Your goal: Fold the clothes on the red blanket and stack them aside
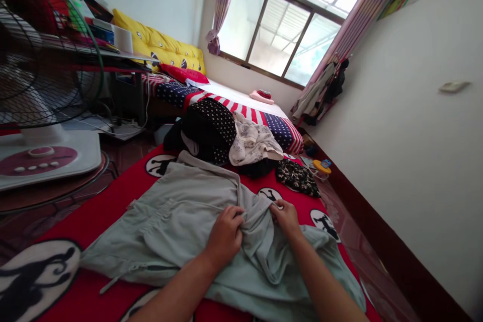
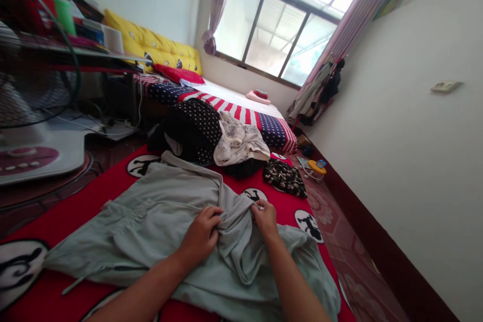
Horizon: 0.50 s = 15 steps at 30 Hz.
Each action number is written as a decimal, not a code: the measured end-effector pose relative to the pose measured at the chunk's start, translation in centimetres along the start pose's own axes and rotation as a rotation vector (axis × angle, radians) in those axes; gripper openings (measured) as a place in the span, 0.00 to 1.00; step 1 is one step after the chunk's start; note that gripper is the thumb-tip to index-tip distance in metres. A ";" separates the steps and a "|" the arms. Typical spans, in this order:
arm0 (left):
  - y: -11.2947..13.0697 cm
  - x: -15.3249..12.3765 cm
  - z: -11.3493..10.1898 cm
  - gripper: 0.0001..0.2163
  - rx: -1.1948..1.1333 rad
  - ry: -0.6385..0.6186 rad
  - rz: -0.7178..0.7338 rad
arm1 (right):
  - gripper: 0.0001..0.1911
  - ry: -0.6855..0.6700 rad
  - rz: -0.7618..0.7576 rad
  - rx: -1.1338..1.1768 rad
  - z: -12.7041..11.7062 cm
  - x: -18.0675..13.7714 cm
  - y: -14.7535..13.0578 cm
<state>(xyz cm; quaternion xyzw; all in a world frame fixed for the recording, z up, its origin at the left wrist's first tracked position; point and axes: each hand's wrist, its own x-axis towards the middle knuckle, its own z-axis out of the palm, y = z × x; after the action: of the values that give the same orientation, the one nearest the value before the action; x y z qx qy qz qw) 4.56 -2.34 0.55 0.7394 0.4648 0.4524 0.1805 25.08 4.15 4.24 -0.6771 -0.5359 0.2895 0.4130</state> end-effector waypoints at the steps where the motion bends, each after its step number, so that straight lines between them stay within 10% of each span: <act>1: 0.0 0.0 0.0 0.13 0.006 -0.007 -0.016 | 0.16 0.038 -0.017 0.026 -0.3 -0.1 -0.5; 15: -0.4 0.2 0.3 0.19 0.108 -0.059 -0.052 | 0.09 0.346 -0.459 0.439 -2.4 -6.7 -7.2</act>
<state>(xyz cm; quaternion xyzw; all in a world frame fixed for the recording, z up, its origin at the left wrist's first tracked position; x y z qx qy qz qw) 4.60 -1.95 0.20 0.7487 0.5021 0.3998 0.1658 21.84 -2.28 11.28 -0.4733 -0.5210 0.1786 0.6875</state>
